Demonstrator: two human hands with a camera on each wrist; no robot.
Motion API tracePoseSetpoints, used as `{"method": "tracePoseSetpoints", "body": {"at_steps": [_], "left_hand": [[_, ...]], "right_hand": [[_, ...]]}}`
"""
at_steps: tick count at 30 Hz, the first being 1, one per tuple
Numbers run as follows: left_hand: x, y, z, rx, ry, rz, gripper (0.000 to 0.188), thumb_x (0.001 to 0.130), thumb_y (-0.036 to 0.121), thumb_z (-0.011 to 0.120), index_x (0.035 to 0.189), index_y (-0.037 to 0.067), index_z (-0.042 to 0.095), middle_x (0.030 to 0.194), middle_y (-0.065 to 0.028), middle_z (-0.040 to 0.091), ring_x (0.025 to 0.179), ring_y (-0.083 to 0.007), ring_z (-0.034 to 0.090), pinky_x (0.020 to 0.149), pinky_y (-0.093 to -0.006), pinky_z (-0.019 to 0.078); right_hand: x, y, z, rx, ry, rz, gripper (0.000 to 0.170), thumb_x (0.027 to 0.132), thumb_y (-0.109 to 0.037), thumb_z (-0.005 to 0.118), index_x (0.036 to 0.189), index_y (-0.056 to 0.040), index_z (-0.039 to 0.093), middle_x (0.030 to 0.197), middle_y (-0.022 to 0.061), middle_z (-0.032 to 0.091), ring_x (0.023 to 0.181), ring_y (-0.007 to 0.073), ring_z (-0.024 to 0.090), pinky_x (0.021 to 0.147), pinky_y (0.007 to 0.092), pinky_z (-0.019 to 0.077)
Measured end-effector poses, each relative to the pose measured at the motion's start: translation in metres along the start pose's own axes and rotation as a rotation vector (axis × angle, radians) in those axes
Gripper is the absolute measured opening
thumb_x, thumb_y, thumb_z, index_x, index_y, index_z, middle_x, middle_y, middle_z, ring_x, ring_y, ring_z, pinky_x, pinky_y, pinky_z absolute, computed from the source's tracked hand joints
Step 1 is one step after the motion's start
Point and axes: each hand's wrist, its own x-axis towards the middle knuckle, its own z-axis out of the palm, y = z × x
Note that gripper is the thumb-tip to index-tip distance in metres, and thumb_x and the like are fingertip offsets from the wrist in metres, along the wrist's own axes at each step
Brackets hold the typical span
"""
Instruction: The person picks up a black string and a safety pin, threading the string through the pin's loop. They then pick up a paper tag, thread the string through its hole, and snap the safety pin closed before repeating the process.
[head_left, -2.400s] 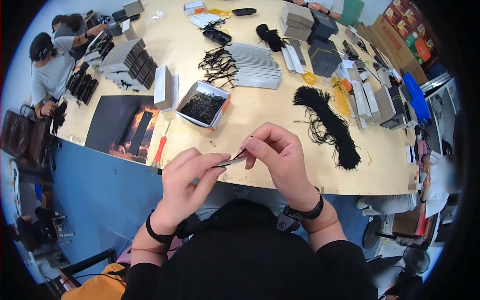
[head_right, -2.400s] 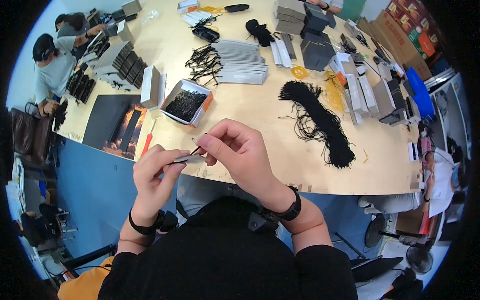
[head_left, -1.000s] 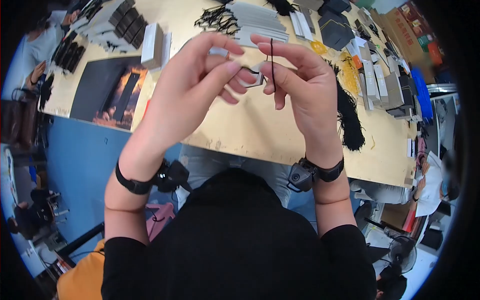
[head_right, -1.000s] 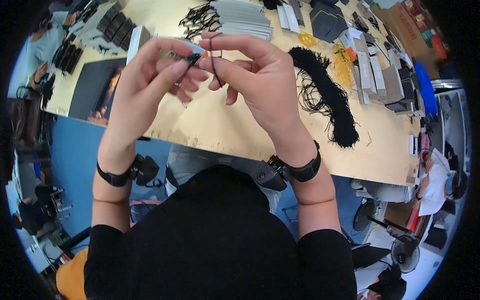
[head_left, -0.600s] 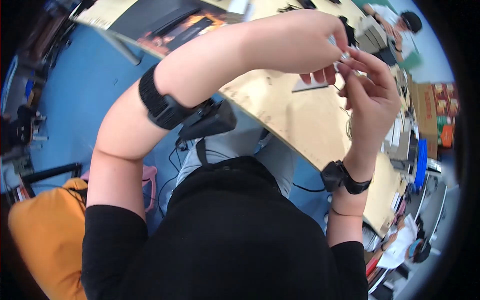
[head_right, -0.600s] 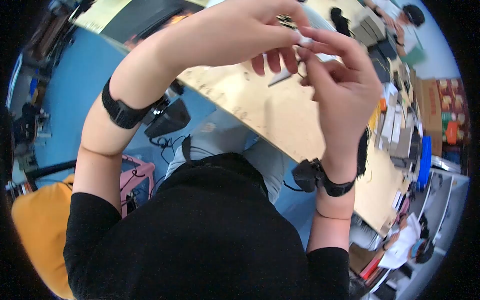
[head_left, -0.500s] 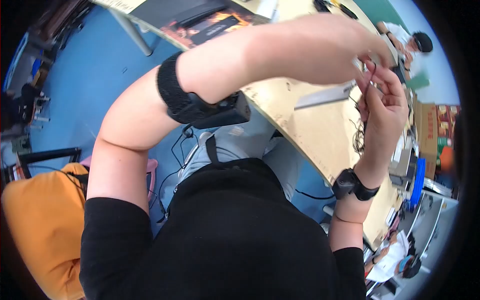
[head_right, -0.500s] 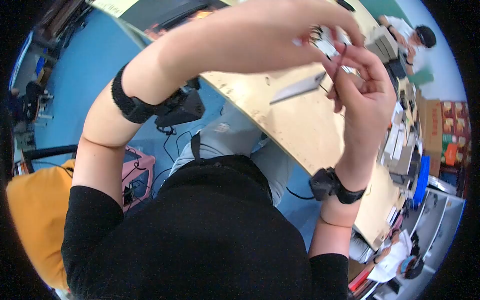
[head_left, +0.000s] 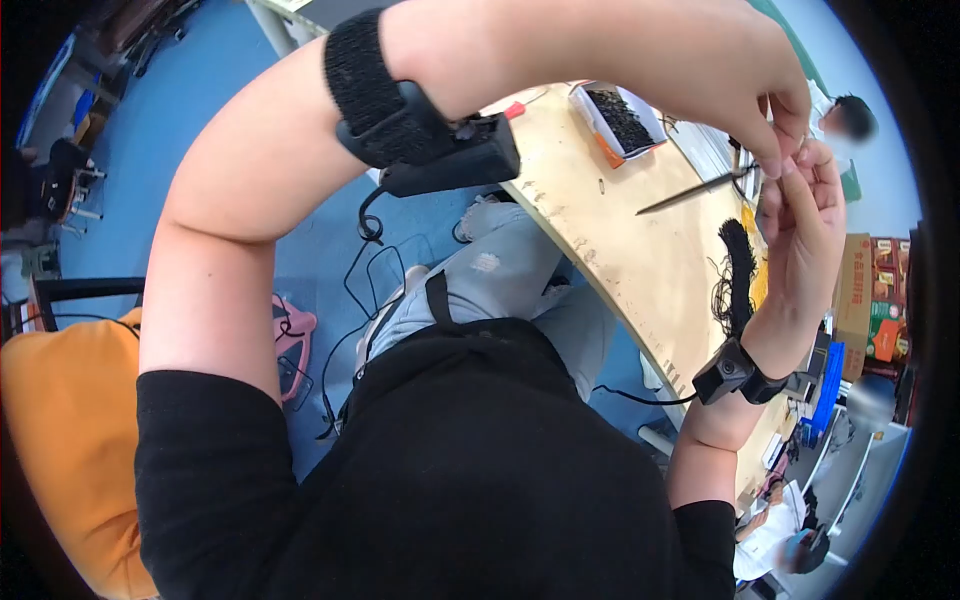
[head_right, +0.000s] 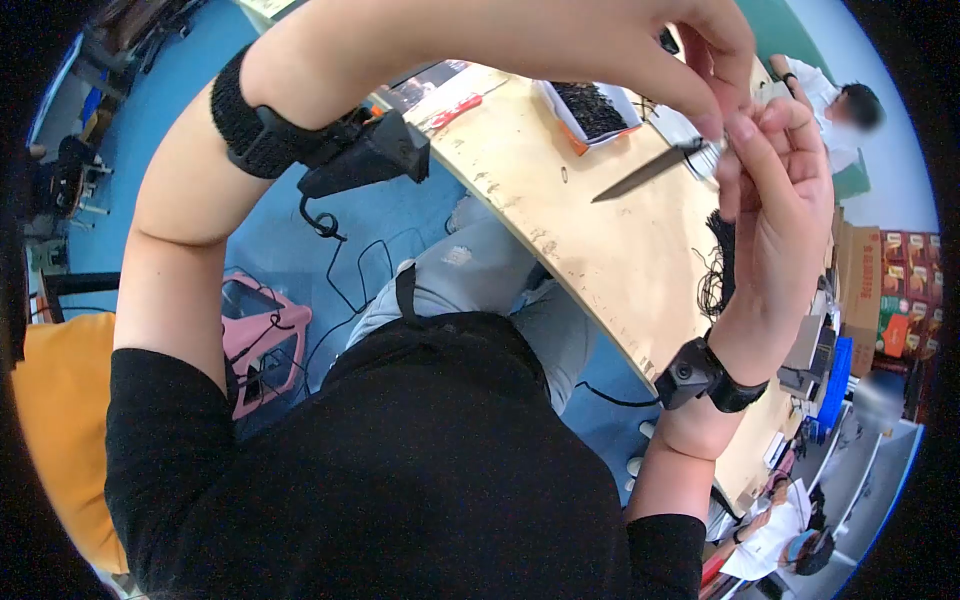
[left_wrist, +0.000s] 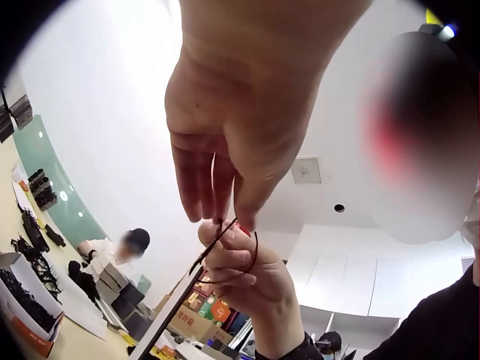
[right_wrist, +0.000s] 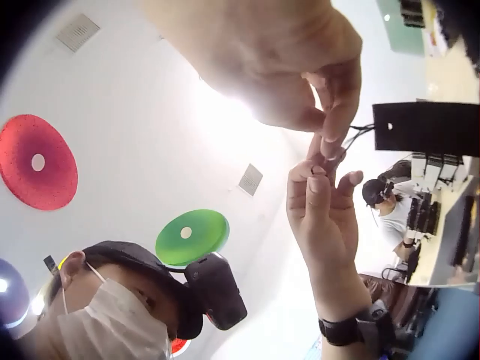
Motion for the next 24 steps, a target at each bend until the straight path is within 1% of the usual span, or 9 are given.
{"method": "tracePoseSetpoints", "body": {"at_steps": [3, 4, 6, 8, 13, 14, 16, 19, 24], "left_hand": [[0.006, -0.023, 0.016, -0.31, 0.113, 0.153, 0.014, 0.075, 0.011, 0.063, 0.074, -0.002, 0.06, 0.075, -0.0133, 0.063, 0.065, -0.0147, 0.058, 0.058, -0.0234, 0.0465], [0.006, -0.03, 0.033, -0.145, 0.291, 0.24, 0.018, 0.075, 0.021, 0.066, 0.074, 0.004, 0.06, 0.071, -0.0043, 0.062, 0.069, -0.0138, 0.058, 0.068, -0.028, 0.0464], [0.003, -0.038, 0.048, -0.334, 0.236, 0.101, 0.019, 0.078, 0.019, 0.065, 0.08, 0.002, 0.057, 0.075, -0.0039, 0.06, 0.074, -0.0105, 0.054, 0.076, -0.0272, 0.0454], [0.002, -0.048, 0.073, -0.419, 0.207, 0.191, 0.033, 0.081, 0.005, 0.062, 0.105, 0.003, 0.041, 0.092, -0.0049, 0.052, 0.092, -0.0114, 0.053, 0.082, -0.0256, 0.0436], [0.013, -0.048, 0.099, -0.529, 0.247, 0.031, 0.048, 0.078, -0.004, 0.061, 0.116, 0.004, 0.032, 0.083, -0.0053, 0.049, 0.076, -0.0137, 0.052, 0.075, -0.0297, 0.0464], [0.001, -0.039, 0.106, -0.732, 0.42, -0.188, 0.049, 0.077, 0.001, 0.065, 0.114, 0.004, 0.034, 0.075, -0.0049, 0.052, 0.071, -0.0107, 0.054, 0.068, -0.0245, 0.0453], [0.005, -0.037, 0.113, -0.689, 0.568, -0.189, 0.045, 0.077, 0.001, 0.064, 0.115, 0.003, 0.04, 0.079, -0.0058, 0.056, 0.074, -0.0114, 0.058, 0.068, -0.0245, 0.0464], [0.003, -0.05, 0.11, -0.467, 0.298, -0.229, 0.039, 0.077, -0.003, 0.061, 0.113, 0.001, 0.046, 0.094, -0.0098, 0.058, 0.085, -0.0147, 0.059, 0.076, -0.0261, 0.0478], [0.009, -0.058, 0.113, -0.453, 0.164, -0.35, 0.023, 0.08, 0.001, 0.061, 0.102, -0.002, 0.054, 0.095, -0.0079, 0.06, 0.087, -0.0147, 0.06, 0.076, -0.0259, 0.0476]], "right_hand": [[-0.002, -0.007, 0.004, 0.008, 0.094, -0.122, 0.011, 0.083, -0.003, 0.058, 0.089, -0.0048, 0.05, 0.084, 0.0065, 0.06, 0.064, 0.0093, 0.057, 0.048, 0.0163, 0.0392], [-0.003, -0.009, 0.005, -0.012, 0.138, -0.199, 0.011, 0.083, -0.002, 0.058, 0.089, -0.0042, 0.049, 0.087, 0.0077, 0.06, 0.068, 0.0116, 0.059, 0.05, 0.0178, 0.0412], [-0.003, -0.014, 0.004, 0.008, 0.095, -0.226, 0.01, 0.083, -0.002, 0.058, 0.088, -0.0038, 0.049, 0.09, 0.0085, 0.059, 0.071, 0.0135, 0.061, 0.052, 0.02, 0.0426], [-0.001, -0.017, 0.009, 0.028, 0.074, -0.258, 0.01, 0.083, -0.001, 0.057, 0.088, -0.0042, 0.048, 0.093, 0.0092, 0.058, 0.071, 0.0132, 0.061, 0.053, 0.0203, 0.0433], [0.007, -0.011, -0.004, 0.152, 0.054, -0.171, 0.015, 0.083, -0.003, 0.058, 0.084, -0.0066, 0.043, 0.09, 0.0077, 0.056, 0.071, 0.0142, 0.06, 0.054, 0.0218, 0.0463], [0.008, -0.006, -0.009, 0.195, 0.044, -0.152, 0.016, 0.083, -0.004, 0.058, 0.083, -0.0072, 0.042, 0.09, 0.0074, 0.056, 0.071, 0.0141, 0.06, 0.054, 0.0218, 0.0466], [0.01, -0.003, -0.018, 0.199, 0.086, -0.134, 0.018, 0.083, -0.002, 0.058, 0.082, -0.0078, 0.04, 0.089, 0.0078, 0.055, 0.071, 0.0142, 0.06, 0.054, 0.0213, 0.0469], [0.01, 0.001, -0.03, 0.223, 0.088, -0.115, 0.019, 0.083, -0.002, 0.058, 0.083, -0.0073, 0.04, 0.089, 0.0083, 0.055, 0.07, 0.014, 0.061, 0.053, 0.0217, 0.0476], [0.015, 0.013, -0.047, 0.258, 0.112, -0.124, 0.02, 0.083, -0.002, 0.058, 0.082, -0.0067, 0.039, 0.088, 0.0088, 0.056, 0.07, 0.0139, 0.062, 0.054, 0.0224, 0.049]]}}
